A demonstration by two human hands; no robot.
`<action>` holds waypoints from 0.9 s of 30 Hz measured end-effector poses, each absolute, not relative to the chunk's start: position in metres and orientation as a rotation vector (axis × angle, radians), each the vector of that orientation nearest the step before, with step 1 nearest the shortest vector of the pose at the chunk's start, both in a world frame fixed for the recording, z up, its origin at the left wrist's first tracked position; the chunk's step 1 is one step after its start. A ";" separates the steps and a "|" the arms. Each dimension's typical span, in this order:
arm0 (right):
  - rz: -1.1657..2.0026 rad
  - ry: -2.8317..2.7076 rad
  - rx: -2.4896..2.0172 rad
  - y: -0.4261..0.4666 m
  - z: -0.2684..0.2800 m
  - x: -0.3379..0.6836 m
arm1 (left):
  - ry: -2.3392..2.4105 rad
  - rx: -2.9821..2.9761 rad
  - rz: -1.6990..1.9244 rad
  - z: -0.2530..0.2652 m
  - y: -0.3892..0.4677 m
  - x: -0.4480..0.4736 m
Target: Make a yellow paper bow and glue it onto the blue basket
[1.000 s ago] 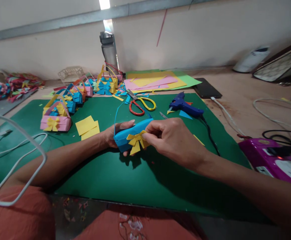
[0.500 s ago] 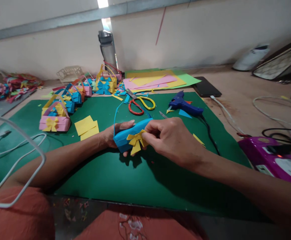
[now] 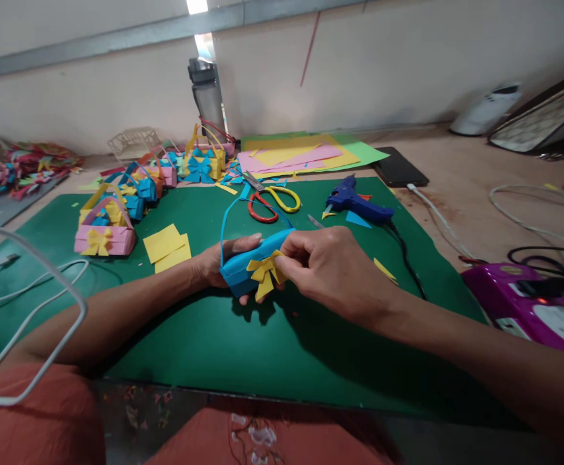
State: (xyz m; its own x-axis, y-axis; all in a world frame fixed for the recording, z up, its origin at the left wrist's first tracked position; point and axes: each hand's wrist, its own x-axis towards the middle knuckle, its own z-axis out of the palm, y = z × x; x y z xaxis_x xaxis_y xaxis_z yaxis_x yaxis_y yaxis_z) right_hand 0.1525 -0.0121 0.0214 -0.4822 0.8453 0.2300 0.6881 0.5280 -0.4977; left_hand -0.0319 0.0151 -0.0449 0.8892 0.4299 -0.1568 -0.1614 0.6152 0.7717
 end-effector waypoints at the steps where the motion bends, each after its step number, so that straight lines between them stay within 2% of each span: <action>1: 0.472 -2.324 -1.254 -0.012 0.021 0.153 | 0.341 0.842 0.351 -0.044 0.015 -0.032; 8: 0.456 -2.353 -1.282 -0.012 0.022 0.154 | 0.353 0.818 0.359 -0.043 0.013 -0.030; 18: 0.252 -2.411 -1.334 -0.013 0.018 0.154 | 0.361 0.809 0.363 -0.045 0.014 -0.031; 27: 0.310 -2.374 -1.321 -0.013 0.019 0.154 | 0.376 0.794 0.374 -0.044 0.014 -0.031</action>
